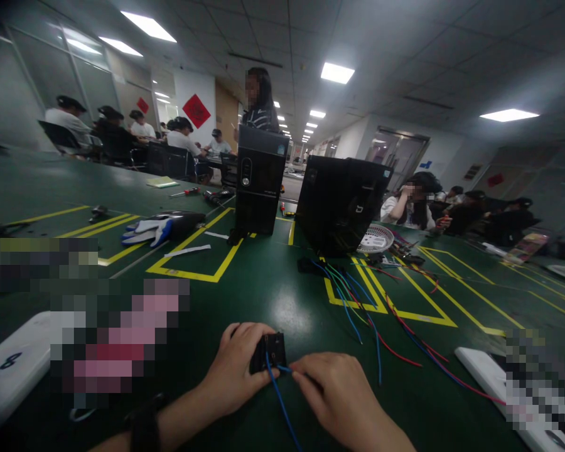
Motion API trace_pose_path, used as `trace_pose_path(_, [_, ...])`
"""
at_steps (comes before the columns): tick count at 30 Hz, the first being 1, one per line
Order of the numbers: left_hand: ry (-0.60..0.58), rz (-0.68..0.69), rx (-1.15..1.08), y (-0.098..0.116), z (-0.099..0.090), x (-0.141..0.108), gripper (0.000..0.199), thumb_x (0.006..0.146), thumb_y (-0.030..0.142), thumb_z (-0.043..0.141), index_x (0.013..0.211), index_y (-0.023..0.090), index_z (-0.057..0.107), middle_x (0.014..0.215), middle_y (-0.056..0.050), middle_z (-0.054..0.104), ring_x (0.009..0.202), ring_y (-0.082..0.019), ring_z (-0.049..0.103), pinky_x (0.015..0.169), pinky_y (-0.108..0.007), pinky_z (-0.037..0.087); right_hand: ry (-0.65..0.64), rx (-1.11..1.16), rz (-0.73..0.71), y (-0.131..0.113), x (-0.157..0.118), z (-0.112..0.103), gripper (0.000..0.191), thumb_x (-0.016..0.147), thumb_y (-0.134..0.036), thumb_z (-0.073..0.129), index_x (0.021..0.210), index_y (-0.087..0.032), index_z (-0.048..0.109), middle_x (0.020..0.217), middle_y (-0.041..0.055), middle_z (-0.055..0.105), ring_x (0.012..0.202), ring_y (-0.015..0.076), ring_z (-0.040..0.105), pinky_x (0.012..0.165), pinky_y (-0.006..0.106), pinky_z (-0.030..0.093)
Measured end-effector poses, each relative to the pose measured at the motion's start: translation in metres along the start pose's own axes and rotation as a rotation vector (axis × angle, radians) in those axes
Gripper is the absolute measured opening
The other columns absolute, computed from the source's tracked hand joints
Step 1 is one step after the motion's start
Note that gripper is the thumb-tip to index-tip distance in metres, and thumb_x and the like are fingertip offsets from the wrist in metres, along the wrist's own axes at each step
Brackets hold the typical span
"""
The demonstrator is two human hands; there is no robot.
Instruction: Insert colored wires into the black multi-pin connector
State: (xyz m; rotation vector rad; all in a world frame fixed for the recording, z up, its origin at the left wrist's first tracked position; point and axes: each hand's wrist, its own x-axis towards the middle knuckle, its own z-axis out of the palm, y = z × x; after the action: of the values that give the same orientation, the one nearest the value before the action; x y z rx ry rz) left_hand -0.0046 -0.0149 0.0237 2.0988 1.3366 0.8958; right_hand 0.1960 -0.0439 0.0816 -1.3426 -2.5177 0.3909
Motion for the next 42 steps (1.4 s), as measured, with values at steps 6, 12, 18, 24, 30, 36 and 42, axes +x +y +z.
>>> trace_pose_path(6, [0.007, 0.018, 0.023, 0.0, 0.001, 0.0, 0.04, 0.066, 0.029, 0.073, 0.101, 0.028, 0.054, 0.103, 0.002, 0.062, 0.102, -0.025, 0.051, 0.096, -0.044, 0.025, 0.06, 0.154, 0.041, -0.006, 0.003, 0.01, 0.02, 0.09, -0.021, 0.048, 0.093, -0.024, 0.068, 0.084, 0.0003, 0.071, 0.077, 0.0157, 0.065, 0.069, 0.025, 0.046])
trace_pose_path(12, [0.004, 0.006, 0.051, -0.001, 0.002, 0.0, 0.034, 0.07, 0.03, 0.068, 0.1, 0.027, 0.054, 0.104, -0.001, 0.062, 0.102, -0.026, 0.052, 0.097, -0.045, 0.026, 0.066, 0.252, 0.023, -0.012, 0.001, 0.018, 0.018, 0.089, -0.023, 0.05, 0.091, -0.021, 0.068, 0.075, 0.0004, 0.07, 0.067, 0.0138, 0.063, 0.062, 0.024, 0.044])
trace_pose_path(18, [-0.003, 0.01, 0.037, 0.001, -0.001, 0.001, 0.036, 0.068, 0.028, 0.069, 0.101, 0.027, 0.053, 0.103, 0.0, 0.061, 0.103, -0.025, 0.052, 0.097, -0.044, 0.026, 0.048, 0.217, -0.045, -0.01, 0.0, 0.016, 0.019, 0.09, -0.022, 0.049, 0.093, -0.022, 0.068, 0.083, 0.0005, 0.071, 0.074, 0.0141, 0.065, 0.067, 0.024, 0.044])
trace_pose_path(24, [-0.001, 0.01, 0.033, -0.002, 0.0, -0.001, 0.041, 0.065, 0.025, 0.072, 0.101, 0.027, 0.053, 0.104, 0.001, 0.061, 0.102, -0.025, 0.051, 0.096, -0.044, 0.026, 0.007, 0.109, 0.003, -0.001, 0.001, 0.008, 0.021, 0.09, -0.022, 0.047, 0.093, -0.024, 0.067, 0.079, -0.0005, 0.07, 0.072, 0.0147, 0.064, 0.066, 0.025, 0.043])
trace_pose_path(30, [-0.002, 0.006, 0.028, -0.003, 0.001, -0.001, 0.041, 0.065, 0.025, 0.072, 0.101, 0.027, 0.053, 0.105, 0.0, 0.061, 0.103, -0.025, 0.051, 0.098, -0.045, 0.024, -0.004, 0.117, 0.044, 0.001, 0.003, 0.004, 0.02, 0.089, -0.024, 0.048, 0.088, -0.023, 0.068, 0.073, -0.0013, 0.068, 0.067, 0.0129, 0.06, 0.062, 0.022, 0.04])
trace_pose_path(36, [0.014, -0.002, 0.018, 0.001, -0.001, -0.001, 0.038, 0.064, 0.022, 0.071, 0.098, 0.027, 0.054, 0.101, 0.001, 0.062, 0.102, -0.025, 0.052, 0.098, -0.044, 0.024, -0.129, 0.334, 0.136, -0.003, 0.004, 0.008, 0.033, 0.091, -0.036, 0.046, 0.078, -0.017, 0.07, 0.053, -0.0055, 0.049, 0.048, 0.0086, 0.038, 0.046, 0.02, 0.029])
trace_pose_path(42, [0.004, 0.001, 0.026, 0.0, 0.001, -0.001, 0.039, 0.065, 0.028, 0.073, 0.099, 0.027, 0.054, 0.102, 0.0, 0.062, 0.102, -0.025, 0.052, 0.098, -0.045, 0.025, -0.16, 0.689, 0.224, -0.004, 0.009, 0.008, 0.042, 0.091, -0.045, 0.045, 0.083, -0.012, 0.07, 0.052, -0.0068, 0.035, 0.046, 0.0072, 0.027, 0.042, 0.021, 0.02])
